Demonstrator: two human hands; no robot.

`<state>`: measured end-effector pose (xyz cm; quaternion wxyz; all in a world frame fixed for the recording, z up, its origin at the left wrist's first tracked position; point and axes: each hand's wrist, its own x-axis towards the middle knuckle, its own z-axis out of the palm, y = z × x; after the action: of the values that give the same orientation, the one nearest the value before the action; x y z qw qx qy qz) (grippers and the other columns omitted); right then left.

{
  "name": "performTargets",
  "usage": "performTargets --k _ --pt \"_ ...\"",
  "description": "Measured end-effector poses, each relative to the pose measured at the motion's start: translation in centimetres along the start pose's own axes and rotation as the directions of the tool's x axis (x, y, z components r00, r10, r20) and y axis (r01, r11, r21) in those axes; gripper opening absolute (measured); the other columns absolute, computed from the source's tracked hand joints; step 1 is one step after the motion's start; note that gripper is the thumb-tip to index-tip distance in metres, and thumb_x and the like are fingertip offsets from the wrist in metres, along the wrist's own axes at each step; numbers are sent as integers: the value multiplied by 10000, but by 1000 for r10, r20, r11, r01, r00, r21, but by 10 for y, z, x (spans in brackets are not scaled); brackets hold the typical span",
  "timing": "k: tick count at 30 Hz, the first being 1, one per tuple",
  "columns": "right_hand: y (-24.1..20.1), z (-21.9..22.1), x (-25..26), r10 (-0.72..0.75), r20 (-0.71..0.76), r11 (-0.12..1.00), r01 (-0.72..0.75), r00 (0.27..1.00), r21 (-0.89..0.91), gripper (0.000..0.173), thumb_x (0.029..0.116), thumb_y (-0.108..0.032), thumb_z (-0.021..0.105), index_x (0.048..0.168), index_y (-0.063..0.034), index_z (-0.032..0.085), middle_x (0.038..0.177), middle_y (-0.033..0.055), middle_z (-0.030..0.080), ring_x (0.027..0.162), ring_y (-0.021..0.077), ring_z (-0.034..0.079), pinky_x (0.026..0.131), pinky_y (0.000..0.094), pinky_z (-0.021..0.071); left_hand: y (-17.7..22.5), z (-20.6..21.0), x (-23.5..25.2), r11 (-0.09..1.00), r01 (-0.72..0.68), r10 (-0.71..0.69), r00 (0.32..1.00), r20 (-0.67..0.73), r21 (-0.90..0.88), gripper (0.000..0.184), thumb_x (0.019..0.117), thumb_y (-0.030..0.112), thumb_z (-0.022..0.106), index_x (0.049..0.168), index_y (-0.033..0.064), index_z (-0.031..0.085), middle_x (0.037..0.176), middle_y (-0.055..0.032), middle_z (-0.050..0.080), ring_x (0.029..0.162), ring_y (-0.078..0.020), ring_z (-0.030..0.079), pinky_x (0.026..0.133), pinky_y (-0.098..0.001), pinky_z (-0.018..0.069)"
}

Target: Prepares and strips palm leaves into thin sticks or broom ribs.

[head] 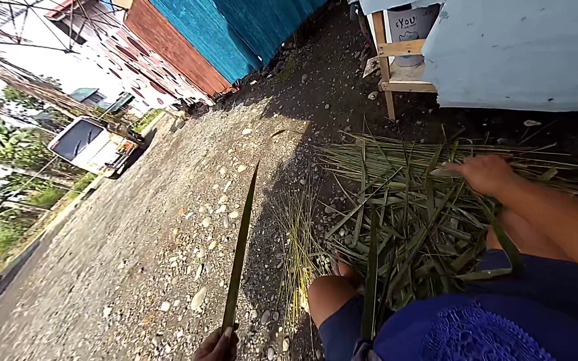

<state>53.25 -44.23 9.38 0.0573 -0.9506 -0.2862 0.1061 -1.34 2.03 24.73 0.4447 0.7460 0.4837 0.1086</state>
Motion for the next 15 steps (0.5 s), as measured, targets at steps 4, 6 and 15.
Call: performTargets --k 4,6,15 --pt "-32 -20 14 -77 -100 991 87 992 104 549 966 -64 649 1486 -221 567 1219 238 666 1094 466 644 894 637 512 41 88 7 999 -4 10 988 153 -39 237 1083 92 442 1209 -23 606 735 -33 644 601 -102 639 597 -266 577" --pt "-51 -38 11 -8 -102 936 43 995 350 565 931 -159 744 1468 -136 572 1232 255 667 1109 483 642 905 690 491 59 127 6 997 -65 55 970 236 36 205 1072 94 484 1042 -29 645 714 -41 662 591 -108 650 600 -276 586" --pt "-166 -10 -99 -518 249 275 -116 819 954 623 964 -161 724 1525 -87 465 1065 100 667 663 63 492 565 242 402 112 262 -5 761 -472 279 858 432 446 283 1055 207 535 1059 8 736 854 -115 712 747 -209 695 768 -435 582"
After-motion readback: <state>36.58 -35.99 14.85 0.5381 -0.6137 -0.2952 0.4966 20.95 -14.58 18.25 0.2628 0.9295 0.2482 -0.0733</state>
